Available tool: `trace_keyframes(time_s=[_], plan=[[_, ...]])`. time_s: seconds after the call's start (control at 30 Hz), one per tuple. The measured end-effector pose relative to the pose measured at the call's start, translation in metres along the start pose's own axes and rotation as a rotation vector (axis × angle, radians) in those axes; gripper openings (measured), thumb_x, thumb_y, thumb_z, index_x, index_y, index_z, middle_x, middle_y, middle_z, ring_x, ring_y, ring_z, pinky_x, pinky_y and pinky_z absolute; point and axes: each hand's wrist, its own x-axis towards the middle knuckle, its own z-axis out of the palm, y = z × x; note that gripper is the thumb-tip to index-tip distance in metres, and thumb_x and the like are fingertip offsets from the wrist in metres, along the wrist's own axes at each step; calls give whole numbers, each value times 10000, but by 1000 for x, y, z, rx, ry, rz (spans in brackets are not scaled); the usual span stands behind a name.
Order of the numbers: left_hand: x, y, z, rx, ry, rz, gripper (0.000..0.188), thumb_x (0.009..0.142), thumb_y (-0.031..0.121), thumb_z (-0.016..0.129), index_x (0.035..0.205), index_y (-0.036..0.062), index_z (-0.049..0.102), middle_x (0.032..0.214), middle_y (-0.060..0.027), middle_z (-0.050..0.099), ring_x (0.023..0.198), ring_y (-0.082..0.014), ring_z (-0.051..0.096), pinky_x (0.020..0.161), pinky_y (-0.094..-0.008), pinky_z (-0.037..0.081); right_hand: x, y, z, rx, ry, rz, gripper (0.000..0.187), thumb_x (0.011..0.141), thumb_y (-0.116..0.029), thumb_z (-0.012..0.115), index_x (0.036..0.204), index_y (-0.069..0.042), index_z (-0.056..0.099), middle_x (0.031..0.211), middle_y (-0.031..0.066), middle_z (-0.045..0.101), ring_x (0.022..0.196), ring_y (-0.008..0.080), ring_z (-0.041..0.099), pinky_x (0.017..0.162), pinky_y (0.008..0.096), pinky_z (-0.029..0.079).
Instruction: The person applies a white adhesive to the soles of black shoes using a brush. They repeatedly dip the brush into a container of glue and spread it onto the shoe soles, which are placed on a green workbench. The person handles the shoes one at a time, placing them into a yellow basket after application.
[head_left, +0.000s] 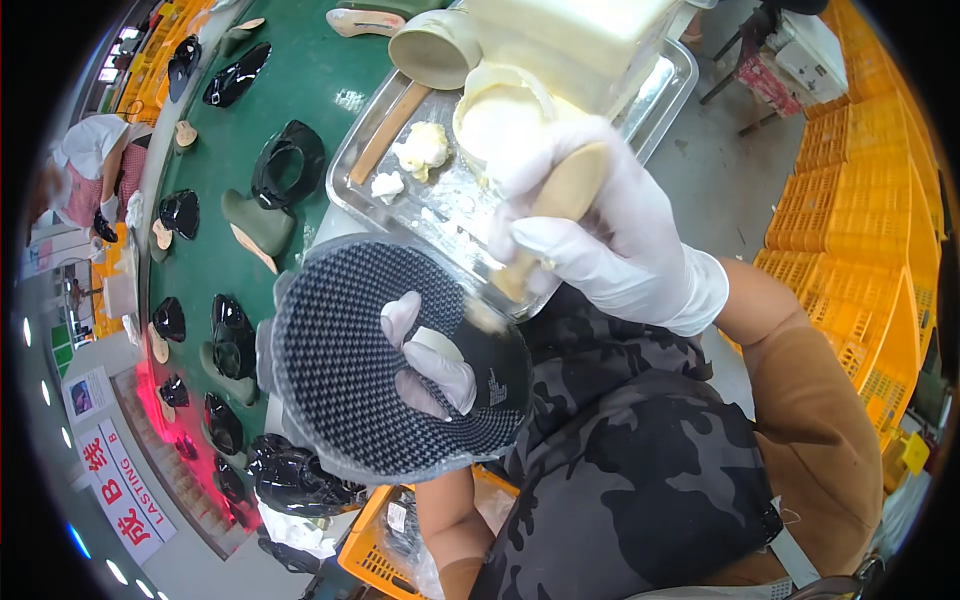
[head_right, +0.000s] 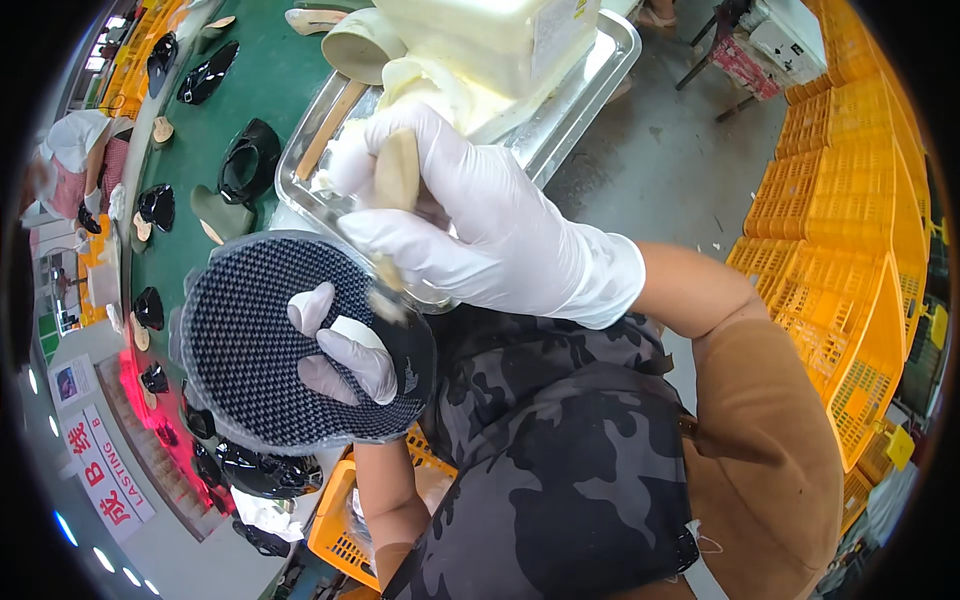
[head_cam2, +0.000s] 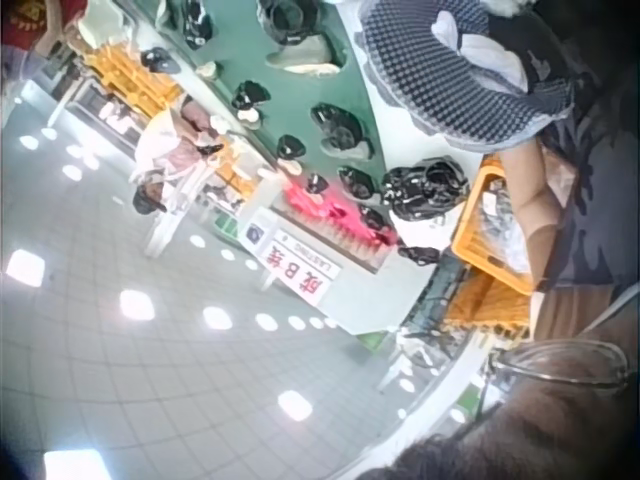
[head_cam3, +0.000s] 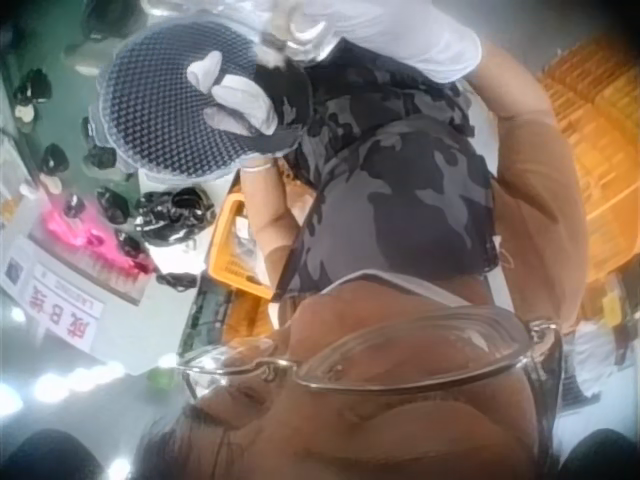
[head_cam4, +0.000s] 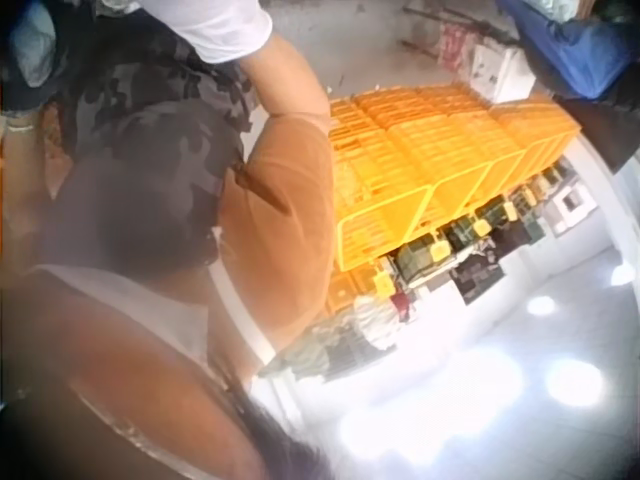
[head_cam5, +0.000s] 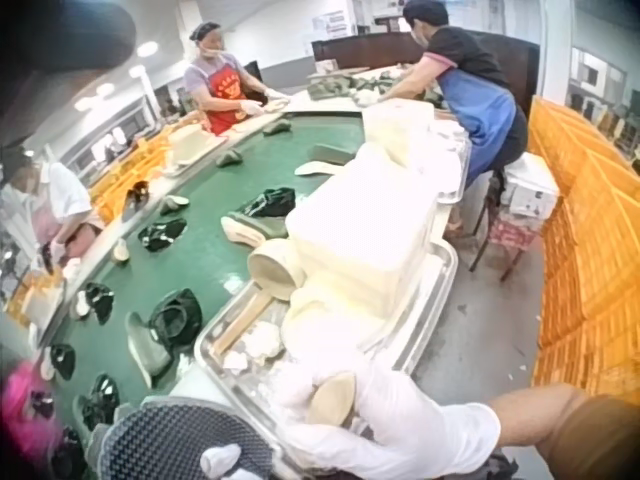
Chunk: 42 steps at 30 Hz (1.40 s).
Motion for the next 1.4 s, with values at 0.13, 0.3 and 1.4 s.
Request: trace_keyframes(time_s=[0.13,0.3,1.4], plan=[[-22,-64,-18,-739,113,-404,422,834,168,627,1214,49,486,1336,-26,393,1235,-110,303,1058,-254,260,6,9,2,-190,-90,-236,223,859,-150,592,1025,-70,467,789,33,565,675,172,596,615,267,478],[-6,-44,3,-176,219,-68,413,904,304,431,1121,-41,500,1234,-126,444,1139,-209,416,987,-332,341,-9,6,-8,-297,-239,-74,252,828,-157,623,1013,-83,469,778,56,559,647,250,585,589,310,462],[5,4,-11,483,333,680,464,962,301,306,1238,-67,364,1200,-161,442,1054,-225,438,939,-311,310,-26,-10,-17,390,-121,74,196,807,-22,638,922,-28,479,828,104,588,739,171,604,640,282,488]])
